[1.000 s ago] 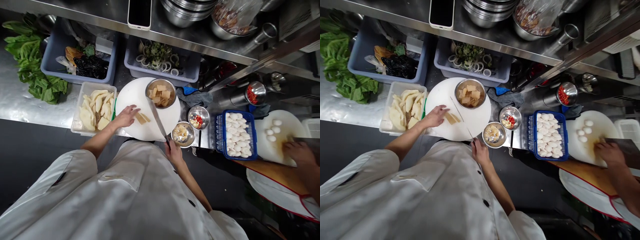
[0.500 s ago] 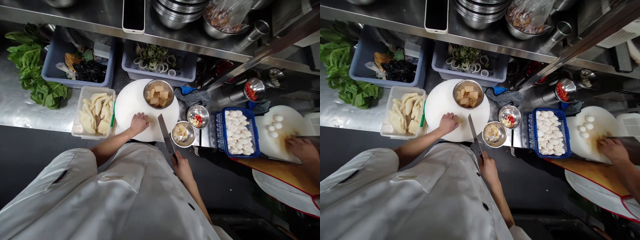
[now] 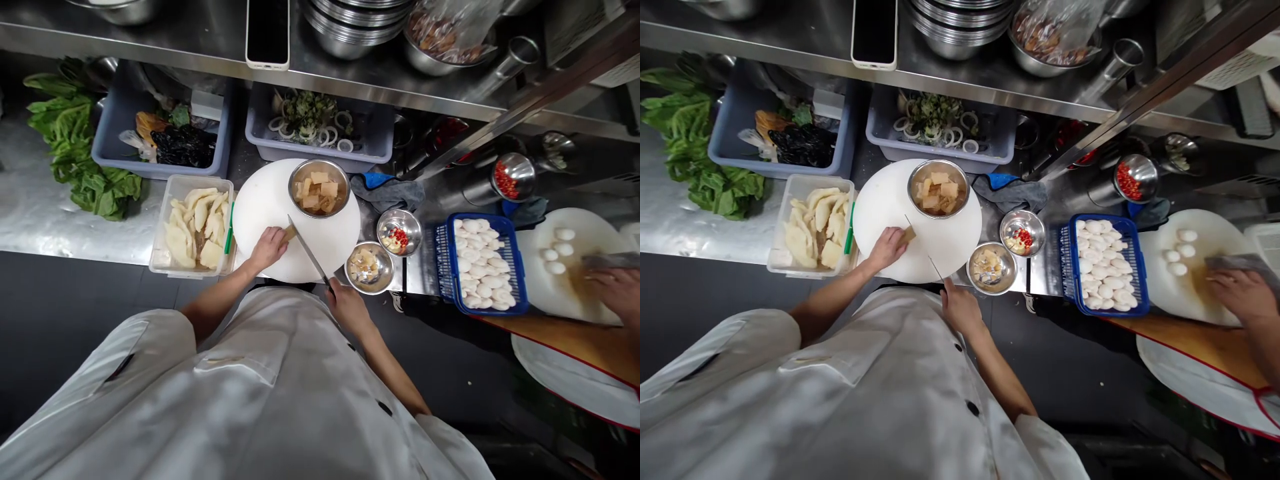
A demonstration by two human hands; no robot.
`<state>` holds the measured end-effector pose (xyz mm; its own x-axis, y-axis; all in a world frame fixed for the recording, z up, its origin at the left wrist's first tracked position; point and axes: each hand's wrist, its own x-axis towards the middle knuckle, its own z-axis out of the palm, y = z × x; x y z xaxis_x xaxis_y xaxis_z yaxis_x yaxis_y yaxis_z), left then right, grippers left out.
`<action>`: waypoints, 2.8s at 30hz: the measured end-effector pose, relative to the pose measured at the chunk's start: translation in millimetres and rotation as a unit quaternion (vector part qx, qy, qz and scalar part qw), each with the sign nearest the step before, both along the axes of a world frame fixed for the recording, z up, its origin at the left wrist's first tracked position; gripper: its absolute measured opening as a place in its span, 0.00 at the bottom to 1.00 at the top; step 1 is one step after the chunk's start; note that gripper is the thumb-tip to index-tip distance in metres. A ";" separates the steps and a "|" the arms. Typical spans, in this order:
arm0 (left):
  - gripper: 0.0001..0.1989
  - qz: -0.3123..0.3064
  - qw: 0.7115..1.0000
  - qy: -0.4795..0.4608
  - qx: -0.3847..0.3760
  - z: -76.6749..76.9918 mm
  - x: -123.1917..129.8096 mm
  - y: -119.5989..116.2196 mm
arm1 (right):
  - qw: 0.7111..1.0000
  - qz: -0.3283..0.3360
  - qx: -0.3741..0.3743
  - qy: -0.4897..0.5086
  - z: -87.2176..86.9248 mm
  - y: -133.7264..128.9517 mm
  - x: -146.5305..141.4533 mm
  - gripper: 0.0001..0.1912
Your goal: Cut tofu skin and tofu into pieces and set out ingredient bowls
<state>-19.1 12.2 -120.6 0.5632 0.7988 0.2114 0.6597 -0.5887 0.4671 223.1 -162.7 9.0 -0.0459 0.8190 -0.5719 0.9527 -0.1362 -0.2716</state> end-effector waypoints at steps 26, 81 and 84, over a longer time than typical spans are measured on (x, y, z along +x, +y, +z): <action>0.06 0.015 0.998 -0.048 0.035 0.2 -4.3 -12.9 | 0.997 0.062 -0.034 -0.004 12.9 18.4 -16.2 0.13; 0.06 -0.271 0.950 -0.081 -0.136 -0.2 288.0 -42.3 | 0.575 -0.667 0.128 0.456 -42.5 -221.6 1.4 0.20; 0.09 -0.261 0.961 -0.046 -0.082 9.3 228.0 -19.3 | 0.592 -0.656 0.137 0.448 -44.0 -232.3 16.2 0.20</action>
